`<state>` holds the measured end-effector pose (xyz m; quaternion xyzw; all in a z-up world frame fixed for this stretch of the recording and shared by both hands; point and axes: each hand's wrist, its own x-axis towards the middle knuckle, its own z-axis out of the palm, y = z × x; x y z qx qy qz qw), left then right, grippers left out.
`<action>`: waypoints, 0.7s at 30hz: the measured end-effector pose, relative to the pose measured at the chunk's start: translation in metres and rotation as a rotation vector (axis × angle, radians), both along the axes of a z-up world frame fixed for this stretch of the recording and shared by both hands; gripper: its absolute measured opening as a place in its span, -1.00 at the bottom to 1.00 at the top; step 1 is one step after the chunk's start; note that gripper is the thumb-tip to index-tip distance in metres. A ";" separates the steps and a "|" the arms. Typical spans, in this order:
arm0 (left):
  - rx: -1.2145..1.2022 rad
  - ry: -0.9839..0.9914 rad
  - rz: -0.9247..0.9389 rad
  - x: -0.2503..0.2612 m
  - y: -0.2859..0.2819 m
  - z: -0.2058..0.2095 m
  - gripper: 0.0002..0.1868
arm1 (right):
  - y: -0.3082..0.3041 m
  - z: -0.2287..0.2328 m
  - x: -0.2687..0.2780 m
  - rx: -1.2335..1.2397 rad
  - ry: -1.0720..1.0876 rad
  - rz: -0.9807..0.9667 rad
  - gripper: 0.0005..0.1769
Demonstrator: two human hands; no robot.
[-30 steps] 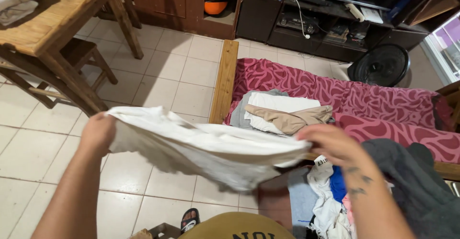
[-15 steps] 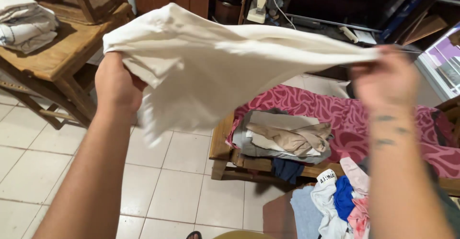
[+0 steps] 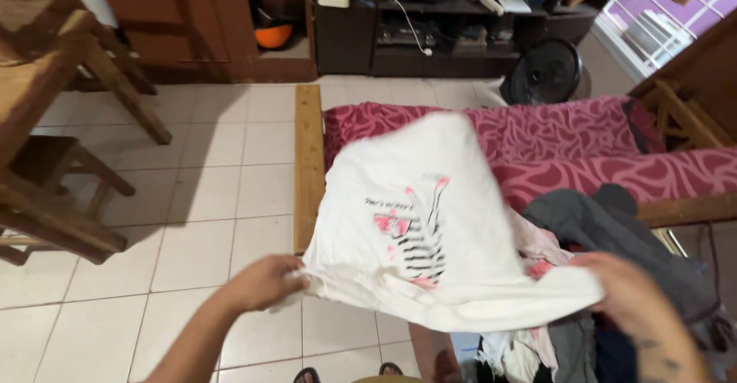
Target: Folding various items of clothing including underwear and t-shirts on a bed
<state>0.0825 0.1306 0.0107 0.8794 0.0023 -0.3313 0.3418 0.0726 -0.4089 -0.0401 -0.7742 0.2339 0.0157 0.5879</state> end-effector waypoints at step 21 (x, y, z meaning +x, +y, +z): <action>-0.636 0.144 0.924 0.080 -0.051 -0.118 -0.54 | 0.106 -0.056 0.083 -0.579 0.368 0.117 -0.66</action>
